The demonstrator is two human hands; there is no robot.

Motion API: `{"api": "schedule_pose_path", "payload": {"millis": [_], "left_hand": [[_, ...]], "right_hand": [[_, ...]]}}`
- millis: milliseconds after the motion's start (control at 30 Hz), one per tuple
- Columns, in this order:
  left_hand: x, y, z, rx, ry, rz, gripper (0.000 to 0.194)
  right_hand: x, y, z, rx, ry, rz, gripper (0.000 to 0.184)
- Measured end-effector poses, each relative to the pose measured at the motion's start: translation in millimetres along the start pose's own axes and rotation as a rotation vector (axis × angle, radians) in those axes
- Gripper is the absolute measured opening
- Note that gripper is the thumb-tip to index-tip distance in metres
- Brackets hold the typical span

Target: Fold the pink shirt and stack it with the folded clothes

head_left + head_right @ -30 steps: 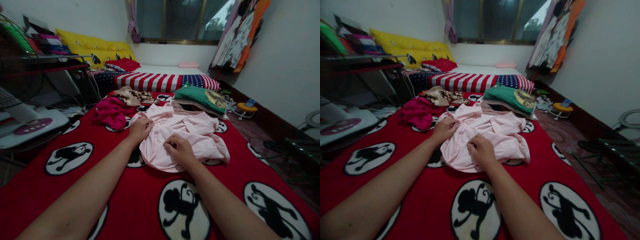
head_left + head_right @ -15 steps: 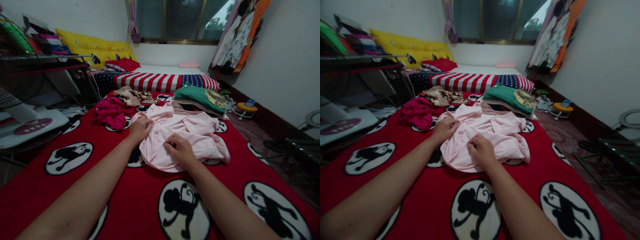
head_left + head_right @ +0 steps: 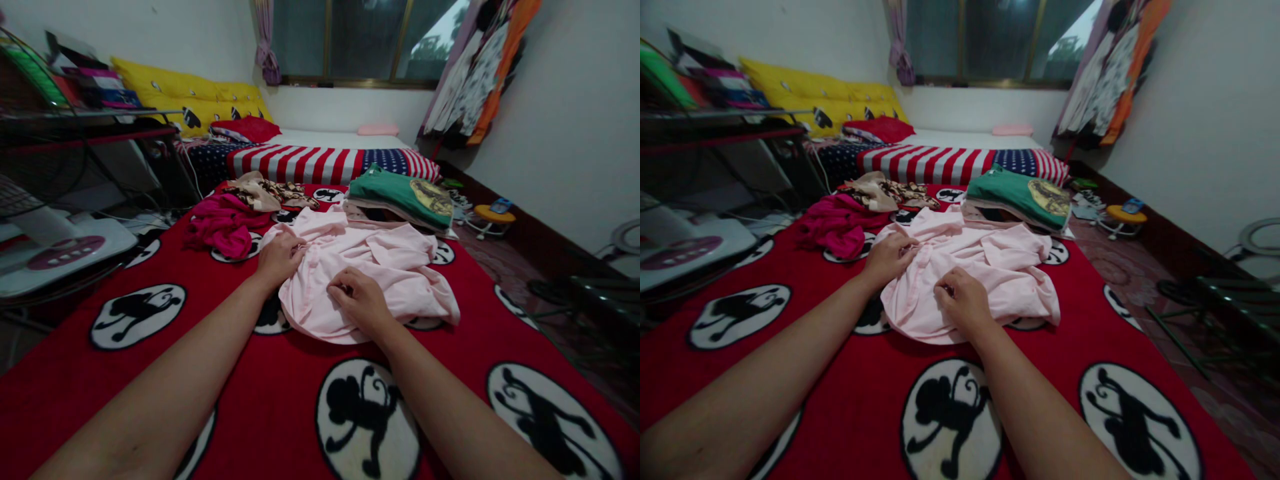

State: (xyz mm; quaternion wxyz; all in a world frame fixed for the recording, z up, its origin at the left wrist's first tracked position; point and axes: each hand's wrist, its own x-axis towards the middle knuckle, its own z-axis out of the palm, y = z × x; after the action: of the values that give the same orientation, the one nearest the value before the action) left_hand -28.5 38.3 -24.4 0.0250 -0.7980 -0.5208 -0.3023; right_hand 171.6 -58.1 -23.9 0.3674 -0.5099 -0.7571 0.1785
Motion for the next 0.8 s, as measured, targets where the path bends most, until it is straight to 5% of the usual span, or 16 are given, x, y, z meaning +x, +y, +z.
{"api": "schedule_pose_path", "payload": {"millis": [800], "left_hand": [[-0.1, -1.3, 1.2, 0.000, 0.000, -0.009, 0.027]], "right_hand": [[0.5, -2.0, -0.3, -0.002, 0.002, 0.011, 0.011]]}}
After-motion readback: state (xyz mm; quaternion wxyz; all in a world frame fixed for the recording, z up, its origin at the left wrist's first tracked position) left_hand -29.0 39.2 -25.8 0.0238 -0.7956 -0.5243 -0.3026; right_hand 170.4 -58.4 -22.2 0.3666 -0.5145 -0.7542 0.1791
